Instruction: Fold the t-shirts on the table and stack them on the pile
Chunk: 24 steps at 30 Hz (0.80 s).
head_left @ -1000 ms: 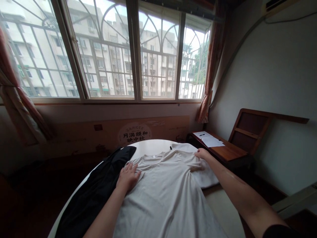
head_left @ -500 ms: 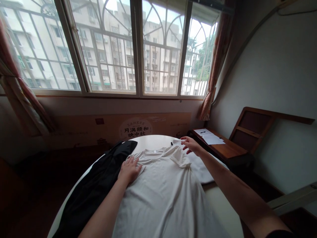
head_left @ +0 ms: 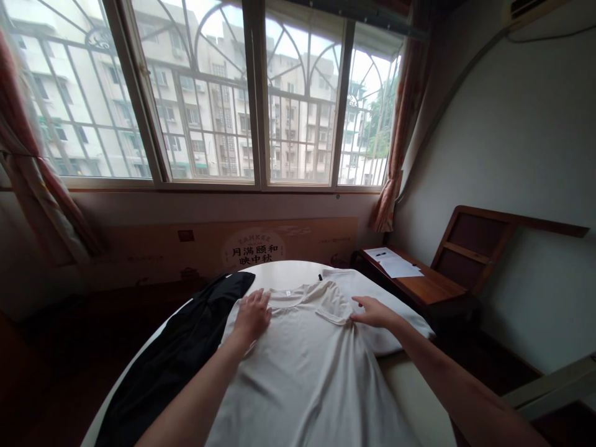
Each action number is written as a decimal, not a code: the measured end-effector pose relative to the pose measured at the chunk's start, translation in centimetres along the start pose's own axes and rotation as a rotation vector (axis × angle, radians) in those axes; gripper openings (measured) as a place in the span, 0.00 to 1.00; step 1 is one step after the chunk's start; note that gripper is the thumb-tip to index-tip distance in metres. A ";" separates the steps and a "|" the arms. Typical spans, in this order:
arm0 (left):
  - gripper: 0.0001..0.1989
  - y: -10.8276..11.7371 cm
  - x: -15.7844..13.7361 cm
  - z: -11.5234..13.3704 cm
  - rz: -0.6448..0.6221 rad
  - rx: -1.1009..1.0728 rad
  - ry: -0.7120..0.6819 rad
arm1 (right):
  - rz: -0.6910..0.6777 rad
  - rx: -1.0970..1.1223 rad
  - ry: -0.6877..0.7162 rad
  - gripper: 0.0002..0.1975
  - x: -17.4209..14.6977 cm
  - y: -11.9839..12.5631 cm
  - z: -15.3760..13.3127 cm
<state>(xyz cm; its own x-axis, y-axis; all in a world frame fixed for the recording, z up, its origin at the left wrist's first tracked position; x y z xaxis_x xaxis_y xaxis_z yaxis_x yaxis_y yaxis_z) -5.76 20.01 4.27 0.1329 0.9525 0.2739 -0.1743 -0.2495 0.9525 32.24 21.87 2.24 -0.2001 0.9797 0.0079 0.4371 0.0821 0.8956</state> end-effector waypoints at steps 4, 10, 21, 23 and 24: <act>0.17 -1.2 4.7 7.5 -0.057 -0.084 -0.001 | 0.075 -0.037 0.005 0.34 -0.9 -2.3 -0.9; 0.18 -5.7 10.3 16.8 -0.173 -0.228 0.057 | 0.267 0.024 0.002 0.31 -1.0 -4.4 -1.8; 0.15 -8.0 14.3 17.3 -0.161 -0.425 0.080 | 0.234 -0.011 -0.037 0.34 -1.7 -3.5 -1.4; 0.14 -8.4 14.6 16.8 -0.166 -0.445 0.084 | 0.215 -0.013 -0.035 0.34 -1.7 -3.3 -1.4; 0.14 -8.6 14.7 16.6 -0.169 -0.451 0.085 | 0.208 -0.007 -0.027 0.34 -1.7 -3.3 -1.4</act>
Point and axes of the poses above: each hand's wrist, its own x-axis towards the middle knuckle, its own y-axis out of the back of the hand, z = x × y, the point moved 4 cm from there along x, towards the middle knuckle, and after that the axes turned 3 degrees about -x, right-handed, at the moved point
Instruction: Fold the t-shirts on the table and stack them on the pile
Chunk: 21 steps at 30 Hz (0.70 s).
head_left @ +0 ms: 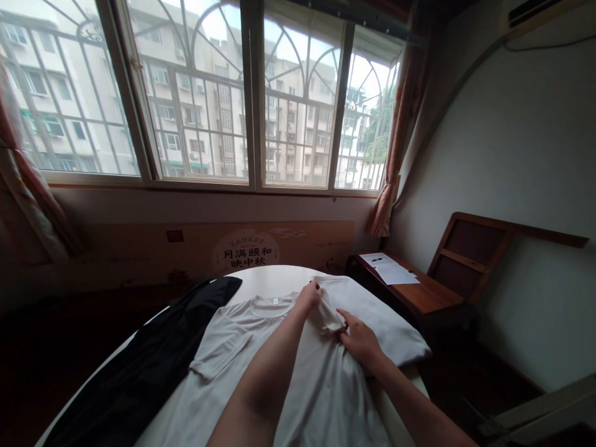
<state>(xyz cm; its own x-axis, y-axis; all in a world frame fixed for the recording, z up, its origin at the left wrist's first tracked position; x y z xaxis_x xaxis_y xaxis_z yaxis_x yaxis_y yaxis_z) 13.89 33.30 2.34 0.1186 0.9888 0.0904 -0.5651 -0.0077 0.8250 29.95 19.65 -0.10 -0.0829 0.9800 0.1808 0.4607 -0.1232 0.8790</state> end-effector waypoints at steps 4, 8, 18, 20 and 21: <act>0.14 -0.2 0.1 -0.9 -0.002 0.005 -0.007 | -0.002 0.060 0.061 0.30 0.0 0.1 0.0; 0.13 0.3 -0.8 -0.6 0.017 0.043 -0.039 | 0.018 0.064 0.103 0.21 -0.1 0.1 -0.2; 0.09 0.4 -11.0 2.0 -0.083 0.162 -0.490 | -0.008 -0.079 0.059 0.18 -0.4 0.0 -0.2; 0.09 -0.2 -12.8 1.9 -0.148 0.204 -0.529 | -0.018 -0.108 0.071 0.18 -0.5 -0.1 -0.2; 0.09 -0.4 -13.5 2.0 -0.164 0.225 -0.532 | -0.021 -0.115 0.076 0.18 -0.5 -0.1 -0.2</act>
<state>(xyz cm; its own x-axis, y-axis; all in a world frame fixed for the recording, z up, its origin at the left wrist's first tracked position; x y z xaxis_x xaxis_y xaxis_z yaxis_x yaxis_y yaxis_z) 14.10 19.66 1.90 0.6149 0.7699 0.1705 -0.3247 0.0502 0.9445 29.77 19.11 -0.16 -0.1600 0.9685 0.1909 0.3541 -0.1242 0.9269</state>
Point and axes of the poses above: each hand's wrist, its own x-axis towards the middle knuckle, its own y-axis out of the back of the hand, z = x × y, the point moved 4 cm from there along x, towards the middle knuckle, and after that the axes turned 3 degrees about -x, right-handed, at the moved point
